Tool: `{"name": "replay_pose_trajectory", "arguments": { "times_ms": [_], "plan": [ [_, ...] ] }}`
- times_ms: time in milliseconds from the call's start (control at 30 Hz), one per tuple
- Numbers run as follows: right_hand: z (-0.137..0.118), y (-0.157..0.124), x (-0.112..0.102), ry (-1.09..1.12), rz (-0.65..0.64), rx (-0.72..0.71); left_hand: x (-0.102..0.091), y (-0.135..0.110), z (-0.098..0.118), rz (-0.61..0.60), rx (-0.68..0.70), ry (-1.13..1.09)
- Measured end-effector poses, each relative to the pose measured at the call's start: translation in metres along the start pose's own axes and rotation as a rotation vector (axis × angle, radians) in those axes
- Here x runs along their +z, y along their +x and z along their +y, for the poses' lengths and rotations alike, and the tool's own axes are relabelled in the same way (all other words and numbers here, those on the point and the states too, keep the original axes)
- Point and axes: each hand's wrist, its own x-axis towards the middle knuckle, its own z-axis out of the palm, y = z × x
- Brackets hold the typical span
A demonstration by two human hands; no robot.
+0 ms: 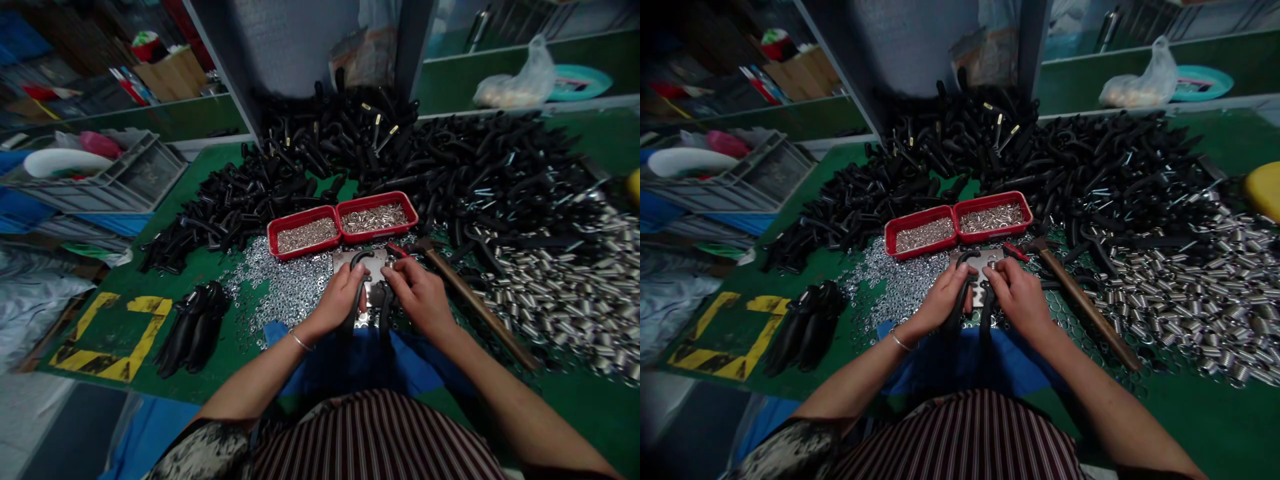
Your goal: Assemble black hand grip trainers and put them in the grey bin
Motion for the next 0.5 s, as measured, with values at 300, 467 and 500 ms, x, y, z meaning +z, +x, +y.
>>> {"name": "replay_pose_trajectory", "arguments": {
  "times_ms": [300,467,500],
  "plan": [
    [0.004,0.001,0.009,-0.011,-0.020,0.001,0.008,-0.003,-0.005,-0.062,-0.002,0.015],
    [0.005,-0.005,0.013,0.073,-0.039,0.040,0.006,-0.004,-0.014,0.080,0.028,0.127],
    [0.005,-0.006,0.013,0.091,-0.048,0.046,0.005,-0.005,-0.016,0.106,0.043,0.176]
  ]
}}
